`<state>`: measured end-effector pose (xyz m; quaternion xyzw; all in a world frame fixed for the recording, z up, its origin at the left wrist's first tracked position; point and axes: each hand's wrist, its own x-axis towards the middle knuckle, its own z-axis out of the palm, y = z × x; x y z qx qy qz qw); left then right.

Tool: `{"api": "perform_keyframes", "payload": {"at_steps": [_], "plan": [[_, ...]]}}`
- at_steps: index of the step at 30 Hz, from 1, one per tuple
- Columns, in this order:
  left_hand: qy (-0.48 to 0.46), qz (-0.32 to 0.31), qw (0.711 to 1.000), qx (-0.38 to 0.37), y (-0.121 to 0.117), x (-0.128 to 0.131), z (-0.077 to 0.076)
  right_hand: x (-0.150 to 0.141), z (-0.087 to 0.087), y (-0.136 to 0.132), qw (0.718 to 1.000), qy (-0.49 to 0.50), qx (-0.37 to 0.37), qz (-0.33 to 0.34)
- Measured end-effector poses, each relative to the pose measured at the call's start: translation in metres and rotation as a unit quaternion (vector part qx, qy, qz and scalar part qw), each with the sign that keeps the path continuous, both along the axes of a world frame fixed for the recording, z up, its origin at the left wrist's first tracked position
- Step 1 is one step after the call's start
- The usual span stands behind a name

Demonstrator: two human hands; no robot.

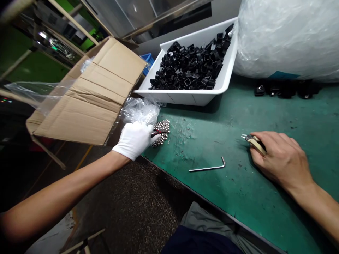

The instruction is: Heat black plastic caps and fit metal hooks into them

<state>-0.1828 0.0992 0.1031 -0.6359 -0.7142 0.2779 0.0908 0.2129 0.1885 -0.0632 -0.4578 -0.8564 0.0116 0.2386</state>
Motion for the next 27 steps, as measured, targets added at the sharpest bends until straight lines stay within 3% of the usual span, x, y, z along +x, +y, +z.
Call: {"api": "perform_keyframes", "payload": {"at_steps": [10,20,27], "plan": [[-0.010,0.030,0.999,0.038,-0.009,0.003,0.003,0.000,0.001,-0.001,1.000,0.000,-0.010,0.003],[-0.042,0.111,0.992,0.030,-0.042,0.027,-0.041,-0.002,0.003,-0.001,1.000,0.007,-0.010,-0.001],[-0.063,0.154,0.985,0.037,-0.042,0.033,-0.055,-0.002,0.002,-0.001,1.000,0.009,-0.006,-0.001]]}}
